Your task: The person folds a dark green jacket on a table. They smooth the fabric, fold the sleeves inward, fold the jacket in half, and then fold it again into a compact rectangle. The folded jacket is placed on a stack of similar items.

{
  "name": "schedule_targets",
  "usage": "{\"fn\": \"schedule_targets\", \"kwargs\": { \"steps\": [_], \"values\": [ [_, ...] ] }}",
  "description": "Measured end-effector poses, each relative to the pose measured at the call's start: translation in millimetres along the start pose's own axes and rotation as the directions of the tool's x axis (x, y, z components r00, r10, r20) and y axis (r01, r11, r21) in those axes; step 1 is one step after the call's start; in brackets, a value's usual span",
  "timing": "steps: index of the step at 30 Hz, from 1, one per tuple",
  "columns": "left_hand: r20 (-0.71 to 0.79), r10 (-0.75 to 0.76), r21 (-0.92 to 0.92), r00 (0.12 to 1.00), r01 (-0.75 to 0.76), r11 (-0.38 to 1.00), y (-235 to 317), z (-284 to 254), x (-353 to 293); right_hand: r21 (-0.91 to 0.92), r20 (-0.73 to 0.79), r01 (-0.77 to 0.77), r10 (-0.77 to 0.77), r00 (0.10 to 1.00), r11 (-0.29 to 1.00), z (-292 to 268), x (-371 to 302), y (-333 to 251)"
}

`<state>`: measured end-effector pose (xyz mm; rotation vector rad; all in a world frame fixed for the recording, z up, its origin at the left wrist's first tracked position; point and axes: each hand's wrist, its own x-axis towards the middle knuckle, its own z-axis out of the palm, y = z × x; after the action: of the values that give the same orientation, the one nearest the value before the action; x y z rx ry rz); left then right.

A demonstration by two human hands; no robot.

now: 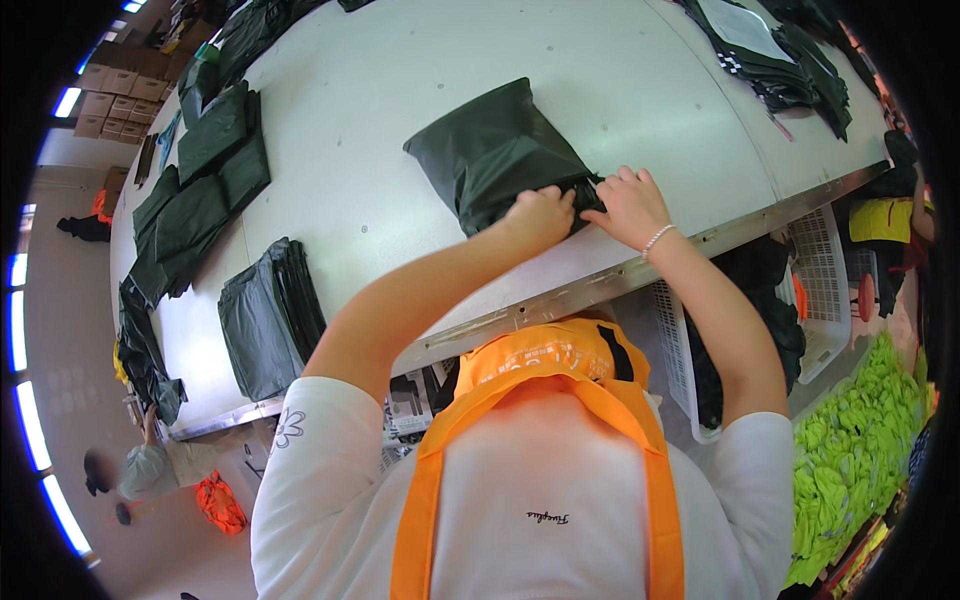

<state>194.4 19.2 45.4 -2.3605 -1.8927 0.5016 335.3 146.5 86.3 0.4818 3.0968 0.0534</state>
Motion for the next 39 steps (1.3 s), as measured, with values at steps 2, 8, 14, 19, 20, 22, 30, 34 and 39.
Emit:
{"fn": "schedule_targets", "kwargs": {
  "steps": [2, 8, 14, 19, 20, 22, 30, 34, 39],
  "values": [
    [-0.041, -0.057, -0.06, 0.998, 0.055, 0.997, 8, -4, 4, -0.034, 0.03, 0.181, -0.18, 0.983, 0.983, -8, -2, 12],
    [0.001, -0.155, -0.34, 0.988, 0.146, 0.929, -18, -28, 23, 0.466, 0.201, 0.157, -0.277, 0.94, 0.871, 42, -13, -42],
    [0.011, -0.193, -0.456, 0.981, 0.177, 0.872, -22, -27, 33, 0.656, 0.058, 0.034, -0.095, 0.994, 0.754, 52, -25, -95],
    [-0.129, -0.377, -0.693, 0.917, 0.188, 0.696, -17, 6, 51, 0.556, 0.015, 0.141, -0.179, 0.984, 0.819, 23, -20, -83],
    [-0.2, -0.434, -0.715, 0.879, 0.172, 0.678, -11, 20, 56, 0.536, 0.056, 0.133, -0.192, 0.98, 0.834, 21, -16, -77],
    [-0.32, -0.497, -0.593, 0.807, 0.239, 0.769, 7, 41, 64, 0.492, 0.138, 0.134, -0.228, 0.964, 0.86, 16, -12, -68],
    [-0.328, -0.095, -0.766, 0.94, -0.206, 0.609, -52, -42, 28, 0.67, 0.063, -0.014, -0.038, 0.997, 0.742, 3, -37, -18],
    [-0.289, 0.055, -0.521, 0.956, -0.206, 0.828, -11, 0, 33, 0.729, 0.002, 0.078, -0.116, 0.993, 0.68, 8, -36, -6],
    [-0.182, -0.224, -0.328, 0.957, 0.155, 0.932, 54, 11, 31, 0.743, -0.047, 0.13, -0.143, 0.989, 0.657, 22, -58, -3]
  ]
}}
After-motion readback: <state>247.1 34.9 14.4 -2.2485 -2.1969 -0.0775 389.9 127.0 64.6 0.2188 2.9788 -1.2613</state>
